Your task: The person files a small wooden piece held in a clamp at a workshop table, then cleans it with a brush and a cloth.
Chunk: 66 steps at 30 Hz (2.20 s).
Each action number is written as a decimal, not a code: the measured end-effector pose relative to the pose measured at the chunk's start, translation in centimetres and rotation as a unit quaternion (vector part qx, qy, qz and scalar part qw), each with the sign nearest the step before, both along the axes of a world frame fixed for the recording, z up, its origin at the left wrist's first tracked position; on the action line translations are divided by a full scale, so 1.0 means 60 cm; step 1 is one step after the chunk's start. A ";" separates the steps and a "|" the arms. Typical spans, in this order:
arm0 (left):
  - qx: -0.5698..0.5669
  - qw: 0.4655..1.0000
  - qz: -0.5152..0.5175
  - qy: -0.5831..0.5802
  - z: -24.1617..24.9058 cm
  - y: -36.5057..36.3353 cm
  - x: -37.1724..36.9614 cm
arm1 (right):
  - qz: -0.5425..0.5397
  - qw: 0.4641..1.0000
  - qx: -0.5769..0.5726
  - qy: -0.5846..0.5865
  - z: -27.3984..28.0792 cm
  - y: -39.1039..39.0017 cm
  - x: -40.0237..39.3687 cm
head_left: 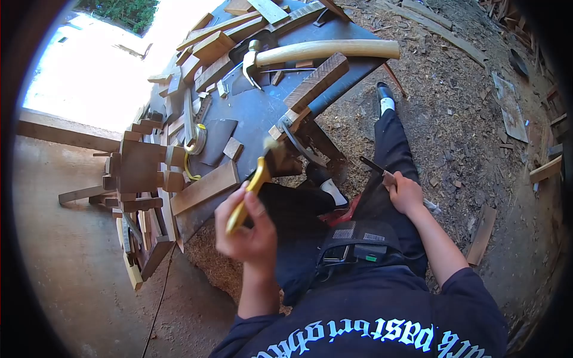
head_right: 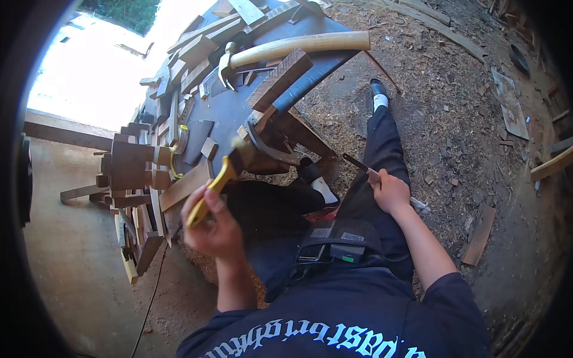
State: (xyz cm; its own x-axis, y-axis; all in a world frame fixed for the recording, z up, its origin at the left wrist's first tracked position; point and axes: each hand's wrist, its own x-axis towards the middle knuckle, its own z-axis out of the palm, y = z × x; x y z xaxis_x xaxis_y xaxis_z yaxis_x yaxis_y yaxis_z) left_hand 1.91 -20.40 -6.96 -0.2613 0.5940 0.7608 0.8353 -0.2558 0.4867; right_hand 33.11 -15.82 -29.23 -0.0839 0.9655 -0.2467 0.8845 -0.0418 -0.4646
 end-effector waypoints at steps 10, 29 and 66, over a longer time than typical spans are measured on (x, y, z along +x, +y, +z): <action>-0.067 0.982 -0.172 -0.049 -0.067 0.023 -0.013 | -0.004 1.000 0.015 0.008 -0.009 0.000 0.004; -0.167 0.939 -0.153 -0.258 -0.130 -0.007 0.008 | 0.008 1.000 0.012 -0.012 -0.015 -0.004 0.000; -0.261 0.880 -0.103 0.384 0.166 -0.041 0.099 | 0.008 0.999 -0.008 -0.038 -0.004 0.000 -0.008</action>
State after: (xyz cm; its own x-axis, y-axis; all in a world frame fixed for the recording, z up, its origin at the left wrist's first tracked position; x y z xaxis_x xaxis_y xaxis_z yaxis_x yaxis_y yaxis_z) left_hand 7.84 -22.84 3.01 0.3640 0.8898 0.2751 0.9314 -0.3488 -0.1040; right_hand 32.63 -15.81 -29.48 -0.0801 0.9598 -0.2689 0.9183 -0.0339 -0.3945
